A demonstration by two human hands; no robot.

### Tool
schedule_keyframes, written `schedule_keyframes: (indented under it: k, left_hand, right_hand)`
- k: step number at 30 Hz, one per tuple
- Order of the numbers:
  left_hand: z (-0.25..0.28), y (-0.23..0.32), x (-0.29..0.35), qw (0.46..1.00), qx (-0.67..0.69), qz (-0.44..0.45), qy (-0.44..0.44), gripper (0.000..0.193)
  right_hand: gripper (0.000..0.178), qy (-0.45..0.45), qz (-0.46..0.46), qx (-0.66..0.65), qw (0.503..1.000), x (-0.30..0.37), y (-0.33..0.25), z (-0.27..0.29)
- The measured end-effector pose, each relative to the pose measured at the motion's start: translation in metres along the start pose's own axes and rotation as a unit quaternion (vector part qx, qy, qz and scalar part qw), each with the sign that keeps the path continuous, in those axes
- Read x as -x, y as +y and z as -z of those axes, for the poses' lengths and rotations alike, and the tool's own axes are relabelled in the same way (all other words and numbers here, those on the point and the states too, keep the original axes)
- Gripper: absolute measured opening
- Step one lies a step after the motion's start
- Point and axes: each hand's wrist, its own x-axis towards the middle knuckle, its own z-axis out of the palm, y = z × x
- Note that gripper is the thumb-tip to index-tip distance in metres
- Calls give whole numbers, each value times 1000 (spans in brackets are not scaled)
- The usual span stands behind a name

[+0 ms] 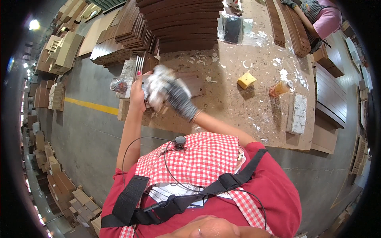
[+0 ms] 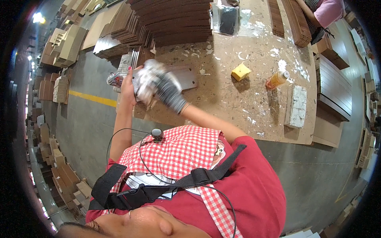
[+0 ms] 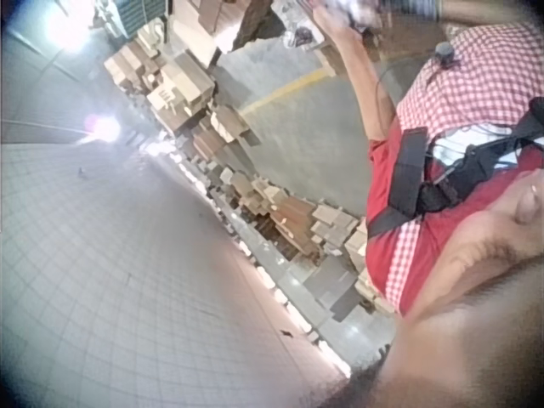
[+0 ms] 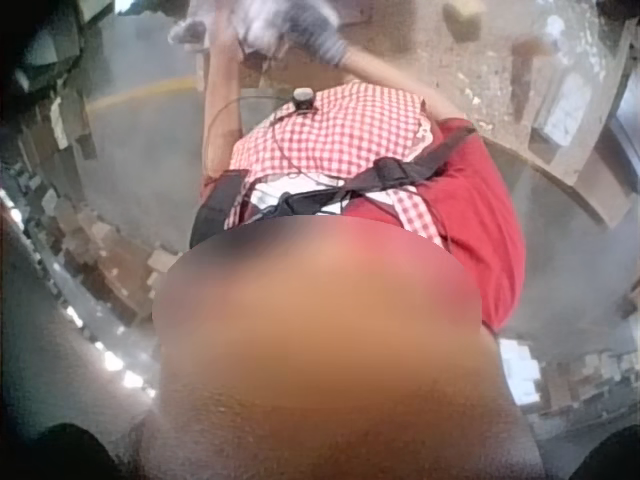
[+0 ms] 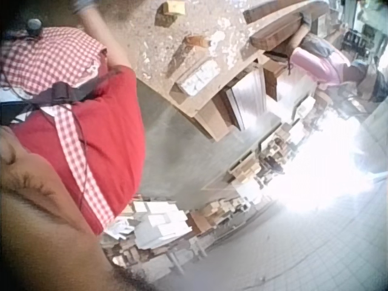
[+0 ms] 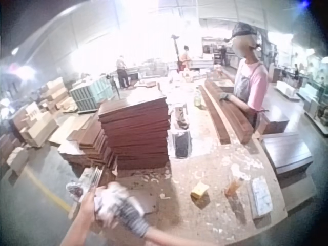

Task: The person polishes wooden panels, picking them up one by one, wiping the surfaces and edges with a cloth, and placing them on the table.

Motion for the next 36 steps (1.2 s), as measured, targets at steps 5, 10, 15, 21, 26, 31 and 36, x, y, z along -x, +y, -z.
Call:
schedule_keyframes:
  k: [5, 10, 15, 21, 26, 31, 36]
  left_hand:
    - [14, -13, 6, 995, 86, 10, 44, 45]
    - [17, -24, 12, 997, -7, -4, 72, 35]
    - [35, -30, 30, 993, 21, -40, 108, 33]
    - [40, -2, 35, 987, 159, -11, 9, 34]
    - [27, -9, 26, 971, 218, 35, -86, 41]
    - [-8, 28, 42, 993, 62, -37, -95, 42]
    - [-23, 40, 47, 995, 19, -73, -57, 46]
  right_hand:
    - [45, -145, 176, 500, 836, 45, -17, -7]
    - [55, 86, -25, 88, 992, 45, 45, 121]
    - [36, 130, 8, 164, 978, 47, 20, 103]
    - [34, 226, -17, 317, 921, 47, -123, 128]
    - [34, 141, 40, 373, 916, 37, -158, 104]
    - [33, 116, 17, 457, 881, 51, -146, 111]
    - [54, 214, -67, 165, 960, 51, -128, 84]
